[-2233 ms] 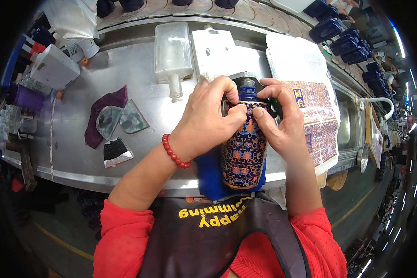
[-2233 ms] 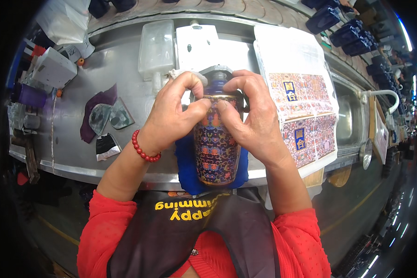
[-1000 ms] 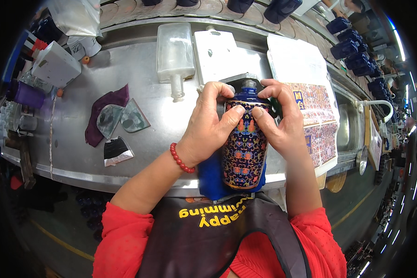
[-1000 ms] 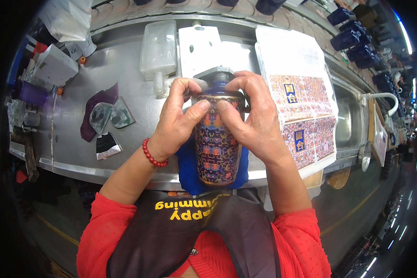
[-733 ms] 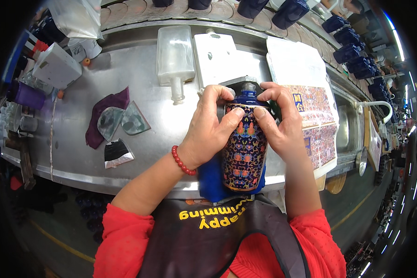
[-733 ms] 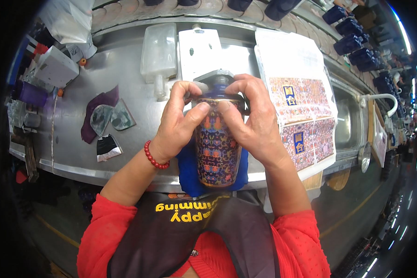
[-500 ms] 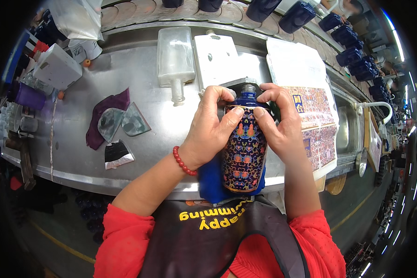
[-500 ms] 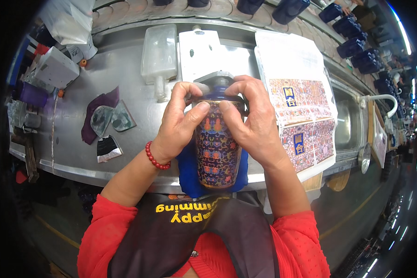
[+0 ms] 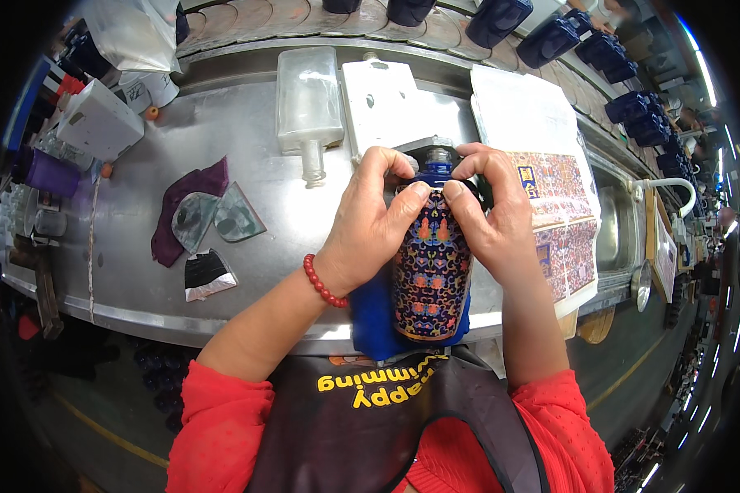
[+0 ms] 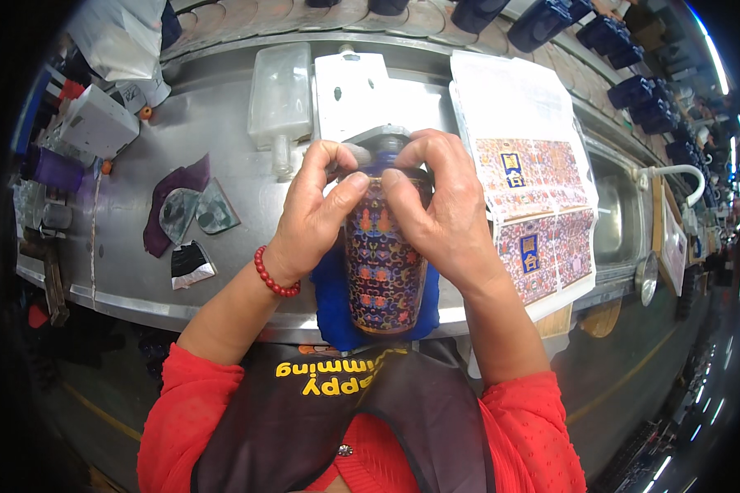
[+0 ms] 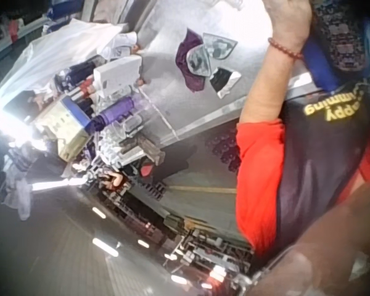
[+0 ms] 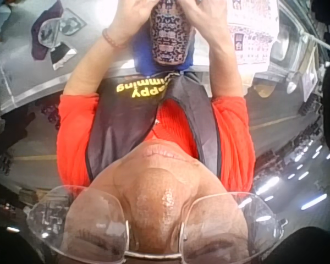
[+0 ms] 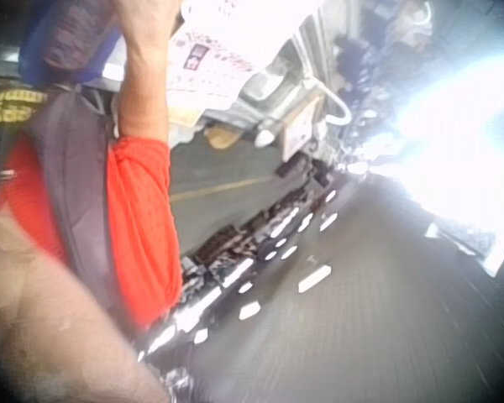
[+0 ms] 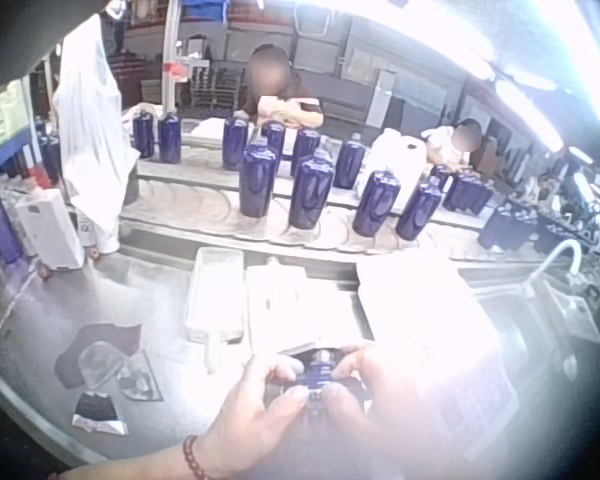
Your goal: The person holds a decorated ceramic vase on a blue cloth and uses a green sponge to rub its surface. They rotate the vase to access different sides and continue polishing the entire exterior.
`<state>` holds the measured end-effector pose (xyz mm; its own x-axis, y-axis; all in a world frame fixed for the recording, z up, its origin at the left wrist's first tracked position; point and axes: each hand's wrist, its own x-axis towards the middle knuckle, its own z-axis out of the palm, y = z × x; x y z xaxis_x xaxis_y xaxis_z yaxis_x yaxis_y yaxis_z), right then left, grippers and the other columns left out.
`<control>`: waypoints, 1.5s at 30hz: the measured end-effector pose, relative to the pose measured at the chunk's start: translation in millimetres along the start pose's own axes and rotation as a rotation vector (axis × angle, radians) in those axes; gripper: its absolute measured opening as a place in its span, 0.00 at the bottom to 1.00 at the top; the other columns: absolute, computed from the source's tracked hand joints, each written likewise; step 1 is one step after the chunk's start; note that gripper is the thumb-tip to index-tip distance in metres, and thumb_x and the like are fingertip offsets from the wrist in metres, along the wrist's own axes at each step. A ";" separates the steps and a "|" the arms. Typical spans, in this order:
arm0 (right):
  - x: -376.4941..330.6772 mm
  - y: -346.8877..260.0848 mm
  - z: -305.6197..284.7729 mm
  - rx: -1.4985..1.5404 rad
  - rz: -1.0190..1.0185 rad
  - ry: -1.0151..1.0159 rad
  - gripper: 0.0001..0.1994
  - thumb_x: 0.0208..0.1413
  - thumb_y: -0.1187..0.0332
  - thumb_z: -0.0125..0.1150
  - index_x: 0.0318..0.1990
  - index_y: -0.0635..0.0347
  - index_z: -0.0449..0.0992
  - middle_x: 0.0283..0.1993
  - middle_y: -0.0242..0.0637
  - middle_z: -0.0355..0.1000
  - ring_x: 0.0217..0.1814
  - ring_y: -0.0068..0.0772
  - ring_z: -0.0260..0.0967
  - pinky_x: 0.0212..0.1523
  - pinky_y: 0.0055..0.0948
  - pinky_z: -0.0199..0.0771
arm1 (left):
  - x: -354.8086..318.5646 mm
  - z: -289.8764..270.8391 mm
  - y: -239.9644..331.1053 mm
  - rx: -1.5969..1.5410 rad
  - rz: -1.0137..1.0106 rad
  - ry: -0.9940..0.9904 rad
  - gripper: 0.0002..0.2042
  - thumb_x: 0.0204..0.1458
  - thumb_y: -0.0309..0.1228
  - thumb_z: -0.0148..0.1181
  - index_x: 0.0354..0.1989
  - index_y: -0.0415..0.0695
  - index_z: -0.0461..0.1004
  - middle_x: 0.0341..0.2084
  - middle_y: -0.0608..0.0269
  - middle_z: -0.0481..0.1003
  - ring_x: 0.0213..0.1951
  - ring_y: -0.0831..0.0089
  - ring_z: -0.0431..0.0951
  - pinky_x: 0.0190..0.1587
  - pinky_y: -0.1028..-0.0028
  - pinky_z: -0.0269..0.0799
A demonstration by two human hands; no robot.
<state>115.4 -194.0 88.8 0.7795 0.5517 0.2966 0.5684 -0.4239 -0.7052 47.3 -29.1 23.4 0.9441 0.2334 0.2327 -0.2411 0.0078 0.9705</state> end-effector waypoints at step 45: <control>-11.4 2.7 -12.2 -0.079 -0.122 0.001 0.09 0.63 0.73 0.57 0.49 0.60 0.78 0.63 0.49 0.69 0.63 0.46 0.68 0.64 0.40 0.65 | -15.3 3.4 -0.9 0.152 0.201 0.150 0.19 0.67 0.42 0.54 0.52 0.37 0.75 0.48 0.49 0.78 0.48 0.57 0.78 0.58 0.63 0.68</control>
<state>111.3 -210.3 91.4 0.7039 0.6018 0.3773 0.6774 -0.4089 -0.6115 33.8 -36.0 19.2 0.8344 0.3569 0.4200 -0.3726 -0.1963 0.9070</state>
